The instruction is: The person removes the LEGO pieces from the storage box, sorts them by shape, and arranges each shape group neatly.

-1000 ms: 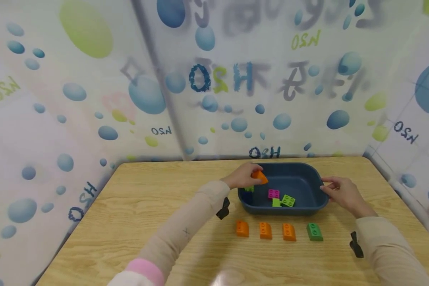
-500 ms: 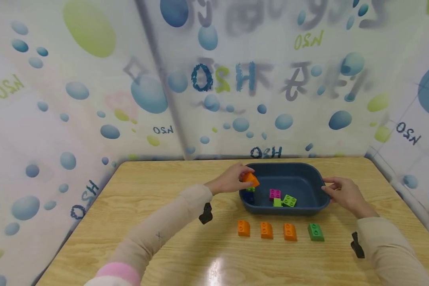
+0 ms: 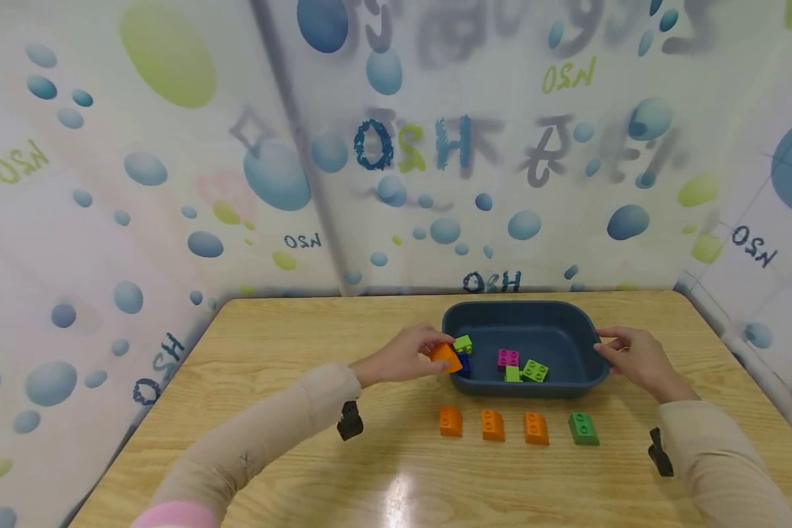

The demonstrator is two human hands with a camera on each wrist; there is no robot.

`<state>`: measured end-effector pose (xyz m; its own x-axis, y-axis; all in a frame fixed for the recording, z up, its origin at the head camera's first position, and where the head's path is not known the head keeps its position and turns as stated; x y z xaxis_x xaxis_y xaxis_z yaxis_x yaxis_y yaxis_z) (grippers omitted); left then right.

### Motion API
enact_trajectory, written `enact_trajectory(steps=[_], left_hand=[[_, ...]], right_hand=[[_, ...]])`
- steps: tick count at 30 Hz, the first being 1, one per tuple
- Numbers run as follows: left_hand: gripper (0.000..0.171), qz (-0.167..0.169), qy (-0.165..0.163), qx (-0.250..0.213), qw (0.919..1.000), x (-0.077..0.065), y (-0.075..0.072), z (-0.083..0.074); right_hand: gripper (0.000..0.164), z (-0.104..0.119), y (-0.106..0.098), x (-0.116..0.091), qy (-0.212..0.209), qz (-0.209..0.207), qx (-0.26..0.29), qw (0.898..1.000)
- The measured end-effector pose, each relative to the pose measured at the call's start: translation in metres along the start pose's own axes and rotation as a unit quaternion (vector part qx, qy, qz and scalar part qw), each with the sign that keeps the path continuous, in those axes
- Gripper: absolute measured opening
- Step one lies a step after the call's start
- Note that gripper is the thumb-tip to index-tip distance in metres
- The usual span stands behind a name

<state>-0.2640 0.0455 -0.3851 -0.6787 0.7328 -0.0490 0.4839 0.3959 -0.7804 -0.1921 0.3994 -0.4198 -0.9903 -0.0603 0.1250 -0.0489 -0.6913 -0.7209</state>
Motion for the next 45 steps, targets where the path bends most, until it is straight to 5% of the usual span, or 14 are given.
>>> enact_trajectory(steps=[16,33,45], left_hand=[[0.044,0.0,-0.044,-0.019,0.9989,-0.05,0.021,0.032],[0.019,-0.038,-0.087,-0.072,0.9929,-0.062,0.045,0.049],[0.02,-0.065,-0.147,-0.114,0.9805,-0.061,0.049,0.049]], right_hand=[[0.047,-0.001,-0.001,0.0,-0.005,0.005,-0.005,1.0],[0.048,0.0,-0.003,0.001,-0.007,0.003,-0.002,1.0],[0.046,-0.001,-0.003,0.001,-0.011,0.004,0.0,1.0]])
Point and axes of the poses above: each hand's wrist, its own x-axis towards the middle knuckle, its own y-axis out of the palm, z = x × y, the point moved 1 cm from there along x, towards the middle knuckle, and after that the axes turned 6 degrees about -y, right-handed, at the moved point
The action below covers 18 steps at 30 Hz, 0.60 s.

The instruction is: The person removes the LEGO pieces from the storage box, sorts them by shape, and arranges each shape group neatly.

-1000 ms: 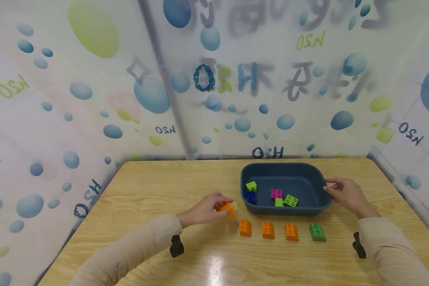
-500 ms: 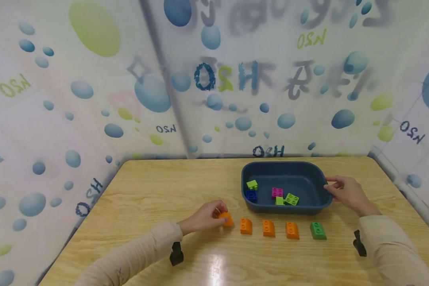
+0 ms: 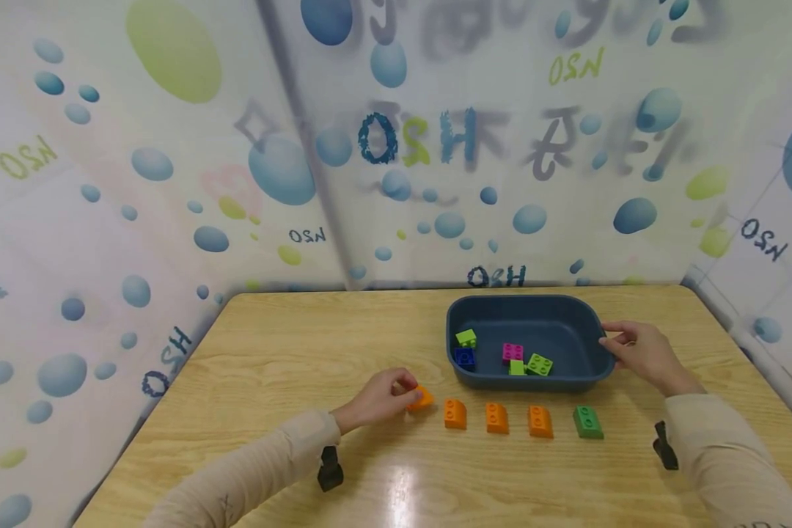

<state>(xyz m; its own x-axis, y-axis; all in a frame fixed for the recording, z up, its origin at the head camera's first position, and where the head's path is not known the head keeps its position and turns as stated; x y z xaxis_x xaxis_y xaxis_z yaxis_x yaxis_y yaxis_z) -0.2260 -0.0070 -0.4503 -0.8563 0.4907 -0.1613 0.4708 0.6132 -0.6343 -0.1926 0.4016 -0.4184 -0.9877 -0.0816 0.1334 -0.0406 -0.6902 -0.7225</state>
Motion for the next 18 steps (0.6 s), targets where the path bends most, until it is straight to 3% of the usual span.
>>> enact_trajectory(steps=[11,18], left_hand=[[0.023,-0.004,-0.002,-0.006,1.0,-0.0021,0.0031,0.0057],[0.024,-0.012,0.015,0.0,0.9998,-0.0049,0.0049,0.0103]], right_hand=[[0.049,0.0005,-0.0009,0.0002,0.005,0.002,0.001,1.0],[0.049,0.0014,-0.0007,-0.0001,0.005,0.0,-0.002,1.0]])
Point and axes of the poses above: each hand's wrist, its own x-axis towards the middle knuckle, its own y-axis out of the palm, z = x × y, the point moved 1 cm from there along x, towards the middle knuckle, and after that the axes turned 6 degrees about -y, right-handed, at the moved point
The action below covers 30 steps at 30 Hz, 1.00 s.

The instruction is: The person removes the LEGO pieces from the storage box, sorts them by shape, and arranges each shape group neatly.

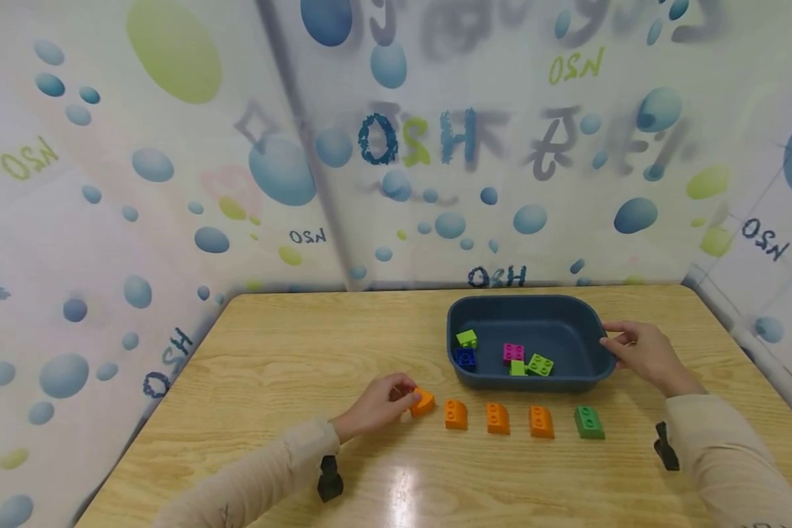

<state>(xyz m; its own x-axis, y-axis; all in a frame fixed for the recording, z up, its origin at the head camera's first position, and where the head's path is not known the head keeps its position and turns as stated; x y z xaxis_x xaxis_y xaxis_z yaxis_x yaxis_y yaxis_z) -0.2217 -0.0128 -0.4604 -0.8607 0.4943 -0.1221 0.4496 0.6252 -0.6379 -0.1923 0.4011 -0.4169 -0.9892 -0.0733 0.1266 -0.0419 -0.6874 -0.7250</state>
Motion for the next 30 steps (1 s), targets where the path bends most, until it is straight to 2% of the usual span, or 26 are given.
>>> enact_trajectory(steps=[9,11,14,16,19,24,30], left_hand=[[0.039,0.034,0.059,-0.019,0.9975,-0.003,-0.002,0.003],[0.039,0.04,0.076,-0.019,0.9961,-0.007,-0.005,-0.006],[0.038,0.042,0.089,-0.014,0.9951,-0.008,-0.005,-0.008],[0.036,0.04,0.09,-0.012,0.9951,-0.008,-0.004,-0.009],[0.034,0.033,0.091,-0.006,0.9953,-0.003,0.0,0.0],[0.032,0.032,0.088,-0.012,0.9956,-0.002,0.001,-0.001],[0.028,0.032,0.066,-0.033,0.9967,-0.004,0.001,-0.001]], right_hand=[[0.047,-0.001,0.001,0.0,-0.007,-0.004,-0.01,1.0],[0.048,-0.001,0.001,0.0,-0.005,-0.005,-0.011,1.0],[0.048,-0.001,0.001,0.0,-0.005,-0.006,-0.013,1.0],[0.047,-0.001,0.001,0.0,-0.005,-0.006,-0.011,1.0],[0.047,-0.002,0.001,0.0,-0.005,-0.004,-0.011,1.0],[0.047,-0.002,0.001,0.001,-0.003,-0.001,-0.009,1.0],[0.046,-0.002,0.001,0.001,-0.005,-0.003,-0.011,1.0]])
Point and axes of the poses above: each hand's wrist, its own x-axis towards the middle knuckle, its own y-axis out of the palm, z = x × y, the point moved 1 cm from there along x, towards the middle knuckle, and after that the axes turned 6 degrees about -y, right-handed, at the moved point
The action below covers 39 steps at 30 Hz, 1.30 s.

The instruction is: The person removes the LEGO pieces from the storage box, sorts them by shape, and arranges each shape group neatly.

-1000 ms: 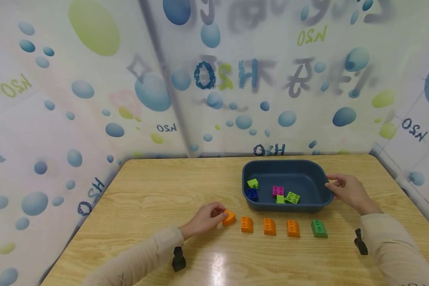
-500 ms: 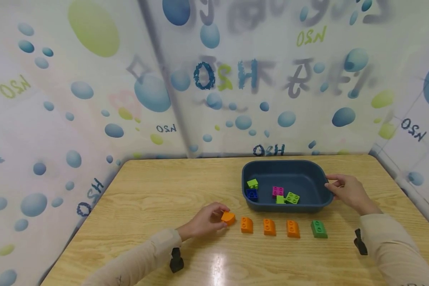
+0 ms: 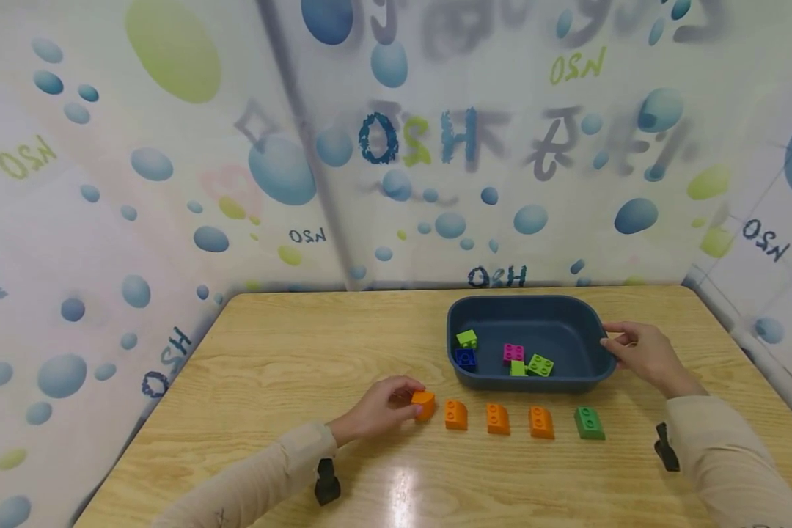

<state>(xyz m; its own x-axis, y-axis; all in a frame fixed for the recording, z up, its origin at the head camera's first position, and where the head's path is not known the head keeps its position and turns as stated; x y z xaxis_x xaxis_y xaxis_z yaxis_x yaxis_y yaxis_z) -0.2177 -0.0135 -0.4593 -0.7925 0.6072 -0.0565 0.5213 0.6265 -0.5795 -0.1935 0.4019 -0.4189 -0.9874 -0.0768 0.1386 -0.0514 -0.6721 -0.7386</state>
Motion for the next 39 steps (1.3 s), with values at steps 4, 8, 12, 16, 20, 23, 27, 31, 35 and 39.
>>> enact_trajectory(steps=[4,8,12,16,20,23,27,31,35,39], left_hand=[[0.027,-0.004,-0.022,-0.013,0.9997,-0.001,0.0001,0.0018],[0.029,-0.018,-0.017,0.005,0.9997,-0.0022,0.0006,0.0021],[0.031,-0.034,-0.016,0.037,0.9986,-0.0023,0.0012,0.0016],[0.033,-0.03,-0.022,0.042,0.9985,-0.0015,0.0022,0.0031],[0.033,-0.017,-0.015,0.042,0.9989,-0.0005,0.0021,0.0046],[0.039,-0.007,-0.004,0.05,0.9987,0.0002,0.0012,0.004],[0.045,0.004,0.017,0.074,0.9971,0.0004,0.0008,0.0021],[0.041,0.005,0.028,0.093,0.9952,0.0002,0.002,0.0014],[0.038,0.005,0.029,0.105,0.994,-0.0004,0.0029,0.0016],[0.036,0.008,0.035,0.108,0.9935,-0.0016,0.0023,0.0006]], right_hand=[[0.046,0.0013,0.0,0.0001,0.001,0.0,-0.001,1.0],[0.045,0.0023,-0.0003,-0.0003,-0.001,0.002,-0.003,1.0],[0.045,0.0025,-0.0006,-0.0006,-0.002,0.003,-0.003,1.0],[0.046,0.0023,-0.0003,-0.0006,-0.001,0.003,0.0,1.0],[0.047,0.002,-0.0001,-0.0002,0.001,0.004,0.0,1.0],[0.047,0.0018,-0.0002,0.0001,0.004,0.006,0.0,1.0],[0.047,0.0017,0.0,0.0003,0.006,0.006,0.001,1.0],[0.048,0.0015,0.0004,0.0006,0.007,0.007,0.001,1.0],[0.047,0.0015,0.0001,0.0004,0.006,0.007,-0.002,1.0],[0.047,0.0023,-0.0007,-0.0001,0.004,0.007,-0.003,1.0]])
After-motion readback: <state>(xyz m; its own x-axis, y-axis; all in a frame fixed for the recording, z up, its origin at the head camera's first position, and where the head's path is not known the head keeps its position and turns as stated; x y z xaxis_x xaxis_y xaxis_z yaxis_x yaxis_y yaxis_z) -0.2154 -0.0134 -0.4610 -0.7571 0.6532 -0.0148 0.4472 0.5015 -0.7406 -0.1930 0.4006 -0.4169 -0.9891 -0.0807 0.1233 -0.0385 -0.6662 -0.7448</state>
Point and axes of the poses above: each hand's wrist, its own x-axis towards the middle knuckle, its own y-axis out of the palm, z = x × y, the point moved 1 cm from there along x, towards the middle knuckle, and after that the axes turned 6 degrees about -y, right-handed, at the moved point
